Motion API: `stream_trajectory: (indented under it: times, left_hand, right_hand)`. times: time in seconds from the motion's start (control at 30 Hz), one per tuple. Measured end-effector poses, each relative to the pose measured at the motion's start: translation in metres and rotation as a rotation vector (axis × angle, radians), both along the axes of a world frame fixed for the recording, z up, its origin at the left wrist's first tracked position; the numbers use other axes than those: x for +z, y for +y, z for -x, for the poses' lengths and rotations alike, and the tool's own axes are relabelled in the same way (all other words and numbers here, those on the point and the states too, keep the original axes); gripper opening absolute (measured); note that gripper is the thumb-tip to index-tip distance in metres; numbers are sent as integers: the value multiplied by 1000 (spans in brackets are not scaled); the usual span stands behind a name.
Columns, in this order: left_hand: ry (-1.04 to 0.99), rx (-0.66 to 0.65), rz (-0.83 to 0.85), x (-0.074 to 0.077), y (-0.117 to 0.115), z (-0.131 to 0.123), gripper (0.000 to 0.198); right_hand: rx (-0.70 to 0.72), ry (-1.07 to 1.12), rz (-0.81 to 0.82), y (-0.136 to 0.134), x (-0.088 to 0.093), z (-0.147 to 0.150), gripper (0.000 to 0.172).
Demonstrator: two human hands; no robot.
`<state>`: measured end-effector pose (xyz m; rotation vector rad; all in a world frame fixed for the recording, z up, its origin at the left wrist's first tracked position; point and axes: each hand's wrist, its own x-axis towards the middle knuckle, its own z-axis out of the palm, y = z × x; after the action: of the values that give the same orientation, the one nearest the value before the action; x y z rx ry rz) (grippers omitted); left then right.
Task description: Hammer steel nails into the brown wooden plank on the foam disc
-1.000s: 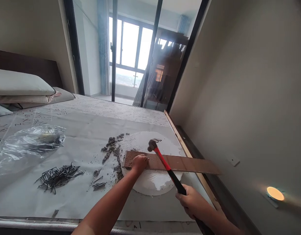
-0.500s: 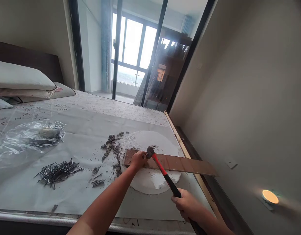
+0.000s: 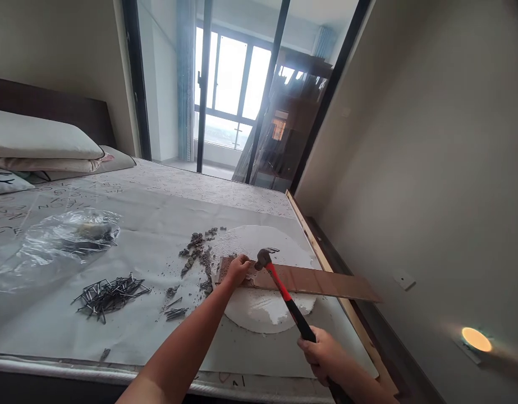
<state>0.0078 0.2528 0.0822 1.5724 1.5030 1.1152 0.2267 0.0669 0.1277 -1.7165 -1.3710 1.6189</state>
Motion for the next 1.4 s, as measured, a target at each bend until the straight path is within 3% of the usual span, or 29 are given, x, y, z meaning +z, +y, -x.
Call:
stream_trajectory:
  times: [0.13,0.27,0.33,0.47,0.53,0.6,0.67,0.77,0.9,1.0,1.07,1.27,1.4]
  left_hand:
    - [-47,-83,9,14,-7,3,19]
    - [-52,-152,-142,24,-53,6,22]
    - [-2,-155,-228,16,-92,8,17]
    - [261,-118,-265,-19,-176,28,16]
    - [383,-58,-224,-36,-204,51,17]
    - [476,3,-171,-46,-216,79,19]
    - [566,74,-118,-48,-213,109,22]
    - [705,187,-37,-43,-190,146,23]
    - [877,215,77,-35,-148,176,25]
    - [1020,155,187,-35,-121,184,27]
    - [1108,110,273,-36,-108,184,25]
    - [1216,48,354,-38,-91,178,16]
    - [1239,28,338,-36,-85,175,12]
  right_hand:
    - [-74,217,20,-20,-17,-11,44]
    - [-87,357,103,-33,-48,-21,56]
    - [-87,436,163,-35,-61,-24,57]
    - [3,696,288,-35,-77,-25,54]
    - [16,860,330,-37,-85,-25,50]
    - [-18,1047,367,-39,-93,-25,43]
    - [-67,1207,385,-40,-101,-26,31]
    - [-84,1337,402,-43,-106,-25,17]
    - [-184,1418,356,-53,-92,-15,13]
    - [-298,1458,319,-65,-81,-4,28]
    - [-298,1500,326,-72,-82,-1,39]
    - [-99,1748,311,-68,-111,-4,41]
    - [-48,1880,280,-62,-117,0,39]
